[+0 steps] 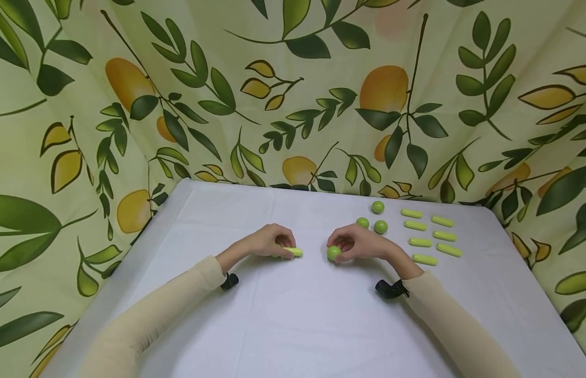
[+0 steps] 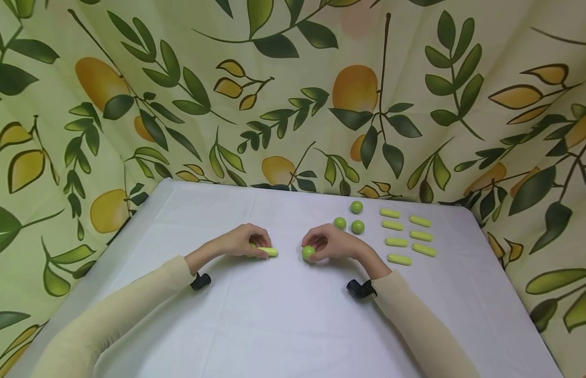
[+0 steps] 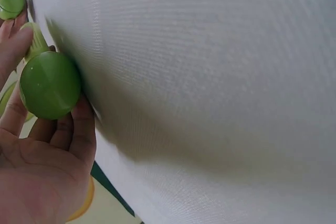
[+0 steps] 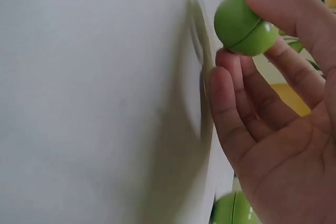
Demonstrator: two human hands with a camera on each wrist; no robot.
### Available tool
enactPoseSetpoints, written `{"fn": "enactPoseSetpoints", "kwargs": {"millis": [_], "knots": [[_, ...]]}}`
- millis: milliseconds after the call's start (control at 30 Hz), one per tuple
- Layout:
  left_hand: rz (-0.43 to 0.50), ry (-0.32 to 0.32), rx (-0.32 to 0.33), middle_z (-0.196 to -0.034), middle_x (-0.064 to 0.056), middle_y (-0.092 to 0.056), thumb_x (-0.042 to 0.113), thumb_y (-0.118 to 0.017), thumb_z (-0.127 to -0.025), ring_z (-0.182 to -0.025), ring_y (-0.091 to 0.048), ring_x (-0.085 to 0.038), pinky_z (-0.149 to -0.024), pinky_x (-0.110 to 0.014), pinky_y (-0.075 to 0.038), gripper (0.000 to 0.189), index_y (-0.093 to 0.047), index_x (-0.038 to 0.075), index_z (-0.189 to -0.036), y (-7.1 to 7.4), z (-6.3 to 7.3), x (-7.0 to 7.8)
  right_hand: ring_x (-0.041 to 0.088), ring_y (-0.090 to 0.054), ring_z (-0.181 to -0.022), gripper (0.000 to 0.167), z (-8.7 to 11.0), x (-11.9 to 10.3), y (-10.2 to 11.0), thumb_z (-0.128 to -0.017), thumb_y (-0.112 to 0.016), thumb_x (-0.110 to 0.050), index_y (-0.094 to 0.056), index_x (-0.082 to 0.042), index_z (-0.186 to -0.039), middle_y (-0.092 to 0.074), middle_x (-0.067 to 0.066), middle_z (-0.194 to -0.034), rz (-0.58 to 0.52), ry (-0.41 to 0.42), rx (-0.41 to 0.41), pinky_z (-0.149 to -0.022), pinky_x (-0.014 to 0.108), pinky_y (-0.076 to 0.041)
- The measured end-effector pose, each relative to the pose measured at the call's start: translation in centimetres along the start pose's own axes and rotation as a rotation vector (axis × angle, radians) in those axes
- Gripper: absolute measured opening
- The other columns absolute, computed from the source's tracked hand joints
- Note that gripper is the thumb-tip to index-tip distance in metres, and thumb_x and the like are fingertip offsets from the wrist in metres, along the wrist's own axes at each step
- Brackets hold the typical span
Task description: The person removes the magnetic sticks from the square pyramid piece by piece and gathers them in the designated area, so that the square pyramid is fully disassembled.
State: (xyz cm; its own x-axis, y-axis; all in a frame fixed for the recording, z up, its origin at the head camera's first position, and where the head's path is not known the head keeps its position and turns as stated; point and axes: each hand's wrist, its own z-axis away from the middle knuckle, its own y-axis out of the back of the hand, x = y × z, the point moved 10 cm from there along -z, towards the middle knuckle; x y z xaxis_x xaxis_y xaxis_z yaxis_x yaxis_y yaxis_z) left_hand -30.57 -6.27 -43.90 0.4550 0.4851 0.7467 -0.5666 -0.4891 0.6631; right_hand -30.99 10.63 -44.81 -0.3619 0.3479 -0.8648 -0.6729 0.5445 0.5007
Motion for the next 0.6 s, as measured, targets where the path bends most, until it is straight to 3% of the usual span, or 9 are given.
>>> {"fn": "enactPoseSetpoints", "kwargs": {"millis": [267,600], "knots": [[0.006,0.012,0.012,-0.087,0.006,-0.067,0.007,-0.083,-0.086,-0.081,-0.060,-0.009,-0.077,-0.026,-0.052,0.013,-0.072,0.007,-0.094,0.0,0.2,-0.2,0.028,-0.065,-0.097,0.034,3.3,1.3,2.8,-0.083,-0.085,-0.004,-0.070,-0.001,-0.113,-0.066,0.012,-0.110,-0.008,-0.041,0.170,-0.084,0.029,-0.055],[-0.004,0.028,0.008,-0.086,0.006,-0.066,0.008,-0.082,-0.087,-0.081,-0.060,-0.010,-0.077,-0.026,-0.051,0.013,-0.072,0.006,-0.095,-0.1,0.2,-0.2,0.028,-0.065,-0.097,0.035,6.2,3.2,4.6,-0.084,-0.084,-0.004,-0.069,0.000,-0.115,-0.067,0.012,-0.110,0.030,-0.089,0.256,-0.083,0.028,-0.056]]}}
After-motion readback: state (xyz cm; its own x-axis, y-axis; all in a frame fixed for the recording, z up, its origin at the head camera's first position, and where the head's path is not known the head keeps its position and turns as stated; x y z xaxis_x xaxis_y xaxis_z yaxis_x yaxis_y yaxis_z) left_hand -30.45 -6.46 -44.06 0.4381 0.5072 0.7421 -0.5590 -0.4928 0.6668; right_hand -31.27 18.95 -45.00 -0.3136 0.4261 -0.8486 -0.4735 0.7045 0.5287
